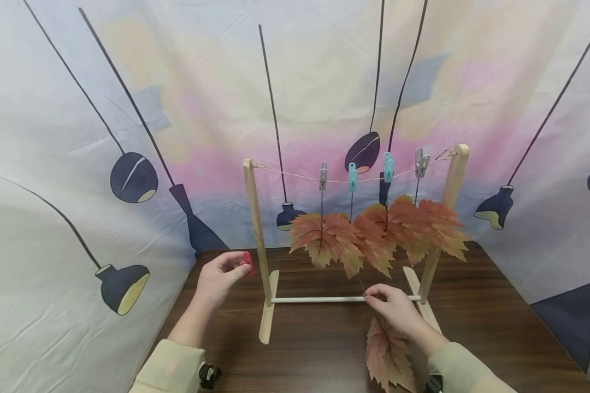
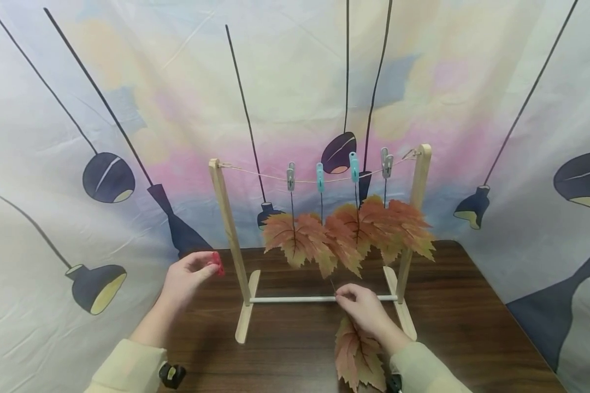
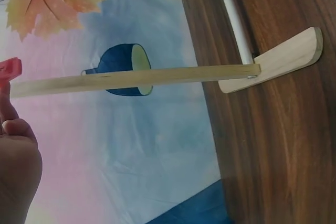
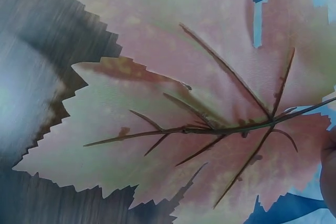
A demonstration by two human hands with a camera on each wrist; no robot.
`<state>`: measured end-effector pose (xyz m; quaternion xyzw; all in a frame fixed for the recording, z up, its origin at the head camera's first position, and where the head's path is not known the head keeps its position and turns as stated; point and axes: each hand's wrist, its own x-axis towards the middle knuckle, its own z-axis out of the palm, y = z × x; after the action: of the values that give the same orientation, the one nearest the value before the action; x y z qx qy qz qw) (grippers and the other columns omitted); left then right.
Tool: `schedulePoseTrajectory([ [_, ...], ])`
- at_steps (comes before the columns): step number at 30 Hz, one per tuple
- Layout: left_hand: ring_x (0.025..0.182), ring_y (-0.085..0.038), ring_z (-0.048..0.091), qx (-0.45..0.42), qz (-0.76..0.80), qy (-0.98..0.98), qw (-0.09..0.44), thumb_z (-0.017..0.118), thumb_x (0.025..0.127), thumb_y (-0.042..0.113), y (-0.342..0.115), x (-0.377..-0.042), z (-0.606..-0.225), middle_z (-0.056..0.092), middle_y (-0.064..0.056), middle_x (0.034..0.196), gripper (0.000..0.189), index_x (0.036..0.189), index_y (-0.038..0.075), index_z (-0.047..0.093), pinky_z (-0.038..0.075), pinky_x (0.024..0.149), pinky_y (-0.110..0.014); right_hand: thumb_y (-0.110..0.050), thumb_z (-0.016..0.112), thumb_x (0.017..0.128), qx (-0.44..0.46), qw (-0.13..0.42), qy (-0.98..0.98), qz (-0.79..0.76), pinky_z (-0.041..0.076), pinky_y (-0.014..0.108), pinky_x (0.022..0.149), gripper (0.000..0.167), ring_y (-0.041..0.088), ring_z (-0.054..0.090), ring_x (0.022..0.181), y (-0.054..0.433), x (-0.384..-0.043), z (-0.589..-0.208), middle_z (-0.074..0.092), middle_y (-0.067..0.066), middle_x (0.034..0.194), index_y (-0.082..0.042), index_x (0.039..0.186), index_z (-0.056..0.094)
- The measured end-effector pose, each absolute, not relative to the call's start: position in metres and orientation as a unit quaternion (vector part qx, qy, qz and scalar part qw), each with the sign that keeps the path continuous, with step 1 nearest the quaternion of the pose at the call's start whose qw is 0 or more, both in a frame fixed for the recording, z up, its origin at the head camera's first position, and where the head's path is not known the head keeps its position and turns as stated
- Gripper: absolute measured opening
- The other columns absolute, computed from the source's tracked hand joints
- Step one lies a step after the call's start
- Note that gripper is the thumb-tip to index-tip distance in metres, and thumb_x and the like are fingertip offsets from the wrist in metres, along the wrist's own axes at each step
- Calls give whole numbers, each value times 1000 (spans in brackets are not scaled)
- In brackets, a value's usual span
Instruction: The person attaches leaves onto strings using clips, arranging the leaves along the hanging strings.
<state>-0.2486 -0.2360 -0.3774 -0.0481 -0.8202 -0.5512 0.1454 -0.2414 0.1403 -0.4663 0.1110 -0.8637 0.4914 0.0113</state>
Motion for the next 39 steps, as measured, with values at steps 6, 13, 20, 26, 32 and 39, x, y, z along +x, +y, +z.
schedulePoseTrajectory([
  [6, 77, -5, 59, -54, -530, -830, 164, 73, 82, 10, -229, -246, -369, 68, -8, 86, 25, 104, 0, 67, 48, 70, -21, -19, 66, 88, 115, 22, -858, 500, 45, 30, 70, 10, 13, 56, 79, 132, -244, -465, 65, -1, 92, -11, 93, 67],
  [13, 77, -7, 59, -62, -540, -821, 176, 72, 82, 14, -225, -250, -363, 66, -5, 86, 31, 110, 2, 66, 47, 69, -21, -18, 67, 87, 123, 31, -853, 507, 45, 30, 73, 8, 14, 57, 83, 120, -245, -460, 66, -3, 90, -12, 92, 68],
  [20, 76, -9, 58, -92, -558, -802, 192, 72, 83, 10, -216, -261, -351, 64, -2, 83, 30, 110, 1, 64, 47, 68, -21, -21, 67, 88, 124, 34, -850, 511, 44, 30, 69, 7, 12, 54, 76, 111, -249, -454, 64, -5, 84, -15, 90, 67],
  [26, 75, -12, 57, -114, -559, -798, 195, 72, 83, 13, -204, -271, -335, 63, -6, 82, 29, 109, 4, 65, 46, 64, -21, -20, 67, 87, 119, 28, -845, 521, 43, 27, 64, 9, 12, 52, 70, 104, -249, -445, 62, -4, 81, -12, 92, 68],
  [32, 77, -14, 54, -137, -530, -816, 188, 70, 85, 14, -196, -277, -316, 63, -9, 91, 35, 117, 5, 62, 44, 65, -22, -23, 67, 87, 118, 31, -840, 529, 44, 28, 62, 12, 12, 53, 68, 97, -249, -437, 63, -4, 81, -13, 94, 68],
  [39, 83, -14, 56, -151, -507, -821, 215, 69, 86, 16, -191, -280, -293, 66, -10, 93, 35, 119, 7, 62, 41, 72, -24, -25, 67, 88, 146, 36, -843, 517, 46, 30, 67, 10, 11, 57, 76, 83, -256, -422, 64, -7, 85, -17, 93, 67],
])
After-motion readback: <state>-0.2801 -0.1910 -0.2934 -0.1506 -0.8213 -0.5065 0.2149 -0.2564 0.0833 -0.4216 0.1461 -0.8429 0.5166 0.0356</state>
